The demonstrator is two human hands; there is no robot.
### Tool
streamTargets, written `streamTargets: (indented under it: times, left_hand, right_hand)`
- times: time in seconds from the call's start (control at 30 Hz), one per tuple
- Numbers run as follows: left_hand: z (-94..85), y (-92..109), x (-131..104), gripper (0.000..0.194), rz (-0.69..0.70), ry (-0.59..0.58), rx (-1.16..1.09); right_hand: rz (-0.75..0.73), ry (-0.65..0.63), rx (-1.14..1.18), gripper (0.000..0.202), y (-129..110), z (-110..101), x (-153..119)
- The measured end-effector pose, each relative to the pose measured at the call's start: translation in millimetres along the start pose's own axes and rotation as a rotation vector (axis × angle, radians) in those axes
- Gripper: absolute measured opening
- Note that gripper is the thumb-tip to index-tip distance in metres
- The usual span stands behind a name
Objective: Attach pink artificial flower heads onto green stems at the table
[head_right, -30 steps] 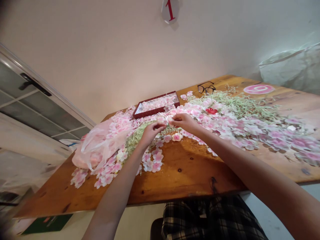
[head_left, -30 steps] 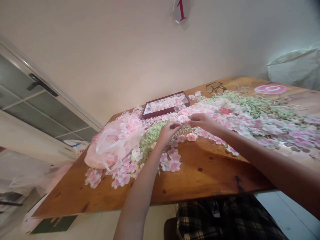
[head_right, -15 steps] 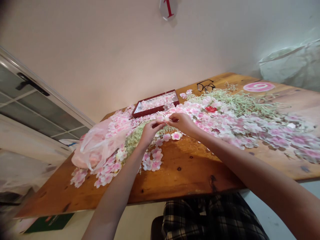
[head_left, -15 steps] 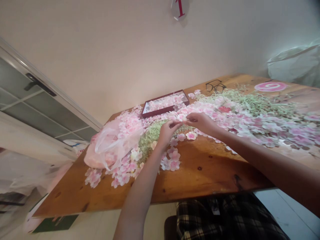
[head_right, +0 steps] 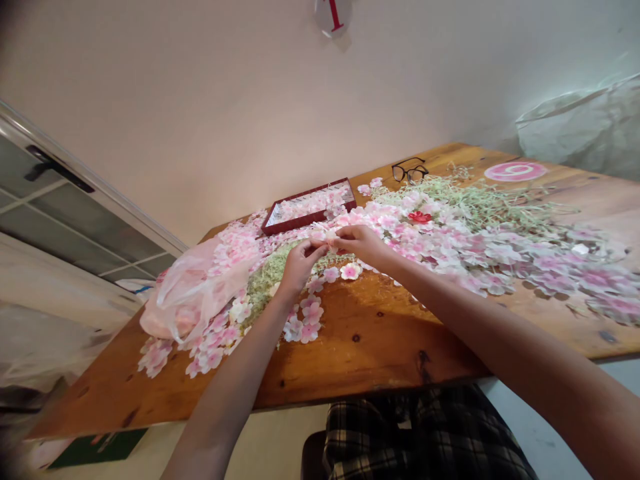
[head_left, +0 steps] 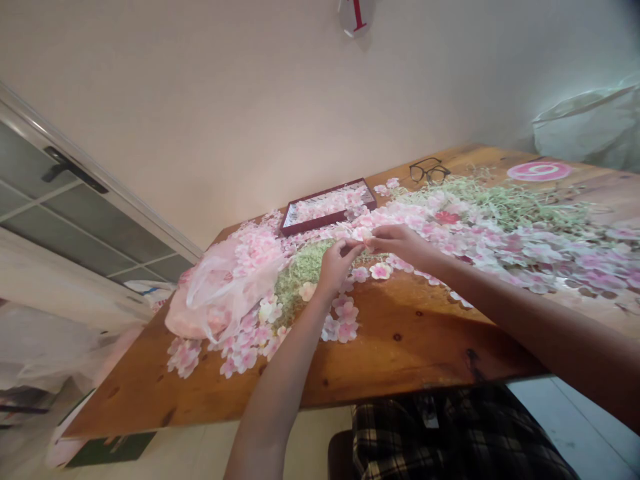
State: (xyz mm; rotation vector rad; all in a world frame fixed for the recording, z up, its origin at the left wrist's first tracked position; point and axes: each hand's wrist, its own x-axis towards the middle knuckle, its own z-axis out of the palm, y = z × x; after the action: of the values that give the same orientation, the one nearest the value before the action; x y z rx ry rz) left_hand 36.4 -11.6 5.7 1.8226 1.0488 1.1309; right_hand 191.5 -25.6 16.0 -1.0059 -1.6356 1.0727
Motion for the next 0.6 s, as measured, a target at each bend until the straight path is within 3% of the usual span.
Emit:
streamTargets:
  times: [0.1, 0.2, 0.6]
  left_hand:
    - [0.9, 4.0, 0.5, 0.020, 0.014, 0.015, -0.066]
    - [-0.1, 5.8, 0.9, 0.020, 0.019, 0.021, -0.099]
    - [-2.2, 10.4, -2.1, 0.020, 0.028, 0.021, -0.099]
  right_hand:
    - [0.068, -0.053, 0.333, 0.018, 2.7, -1.7, 1.5]
    - [0.082, -0.087, 0.465, 0.018, 3.5, -2.0, 1.9]
    - [0.078, -0.085, 0.475, 0.018, 5.8, 0.6, 1.8]
